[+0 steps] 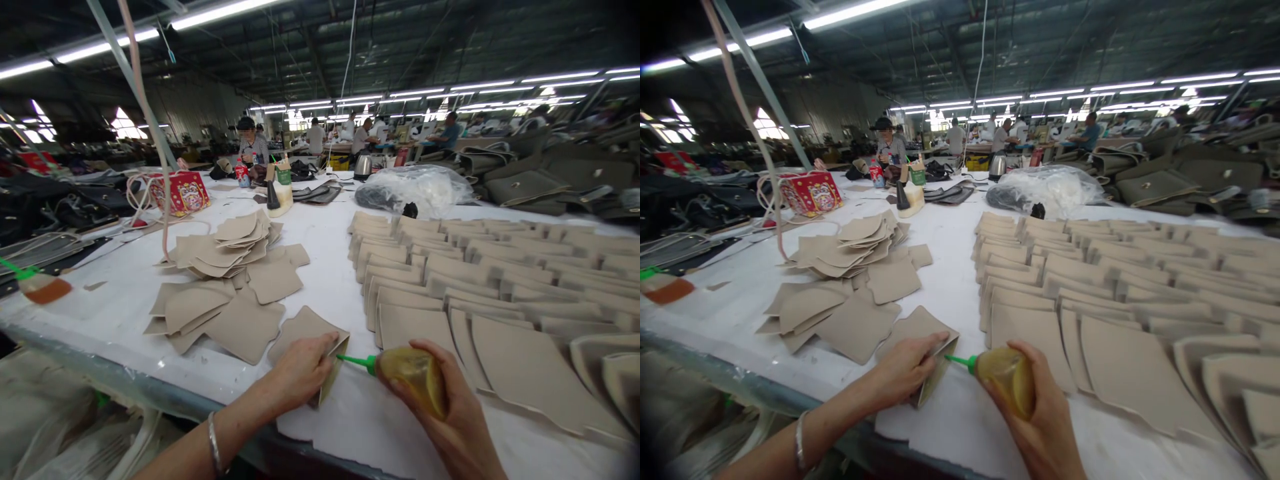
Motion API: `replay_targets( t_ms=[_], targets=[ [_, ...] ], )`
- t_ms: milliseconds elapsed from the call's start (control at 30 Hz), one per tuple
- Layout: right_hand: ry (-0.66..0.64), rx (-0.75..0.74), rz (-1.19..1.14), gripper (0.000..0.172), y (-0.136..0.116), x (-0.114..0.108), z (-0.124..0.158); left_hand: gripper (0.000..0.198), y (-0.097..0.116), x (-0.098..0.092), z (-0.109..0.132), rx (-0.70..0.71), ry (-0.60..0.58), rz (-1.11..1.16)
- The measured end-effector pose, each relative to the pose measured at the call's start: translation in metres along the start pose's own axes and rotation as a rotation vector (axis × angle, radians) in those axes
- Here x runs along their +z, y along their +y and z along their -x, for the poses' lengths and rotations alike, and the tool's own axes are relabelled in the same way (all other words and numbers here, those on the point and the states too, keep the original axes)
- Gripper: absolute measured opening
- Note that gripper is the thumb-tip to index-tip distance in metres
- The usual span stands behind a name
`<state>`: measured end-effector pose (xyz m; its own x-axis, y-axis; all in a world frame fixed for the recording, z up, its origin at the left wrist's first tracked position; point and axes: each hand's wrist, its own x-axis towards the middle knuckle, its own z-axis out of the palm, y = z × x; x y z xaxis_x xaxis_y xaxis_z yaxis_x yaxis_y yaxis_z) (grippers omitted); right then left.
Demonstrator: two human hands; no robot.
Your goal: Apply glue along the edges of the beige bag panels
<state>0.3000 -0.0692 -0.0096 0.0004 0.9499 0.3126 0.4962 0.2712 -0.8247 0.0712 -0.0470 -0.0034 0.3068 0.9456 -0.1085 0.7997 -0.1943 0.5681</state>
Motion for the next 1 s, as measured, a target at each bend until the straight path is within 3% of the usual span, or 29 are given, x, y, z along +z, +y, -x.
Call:
replay_targets(
  t_ms=[200, 400, 600, 800, 900, 1000],
  targets=[
    [0.047, -0.154, 0.076, 0.041, 0.012, -0.006, -0.015, 0.051, 0.002, -0.004, -0.001, 0.000, -0.025, -0.005],
    [-0.016, 0.004, -0.015, 0.041, 0.009, -0.008, -0.010, 0.051, 0.001, -0.003, -0.001, 0.020, -0.020, -0.012],
    [0.049, -0.077, 0.026, 0.044, 0.014, -0.010, -0.019, 0.052, 0.002, -0.002, -0.002, 0.002, -0.027, -0.025],
    [0.001, 0.083, -0.105, 0.043, 0.004, -0.006, -0.009, 0.052, 0.000, -0.001, -0.002, -0.001, -0.015, -0.025],
    [0.039, 0.104, -0.097, 0.047, 0.006, -0.007, -0.012, 0.052, -0.002, 0.000, -0.002, 0.008, -0.010, 0.005],
    [-0.015, 0.102, -0.102, 0.048, 0.008, -0.005, -0.009, 0.052, -0.001, -0.001, -0.001, 0.002, -0.005, 0.032]
  ],
)
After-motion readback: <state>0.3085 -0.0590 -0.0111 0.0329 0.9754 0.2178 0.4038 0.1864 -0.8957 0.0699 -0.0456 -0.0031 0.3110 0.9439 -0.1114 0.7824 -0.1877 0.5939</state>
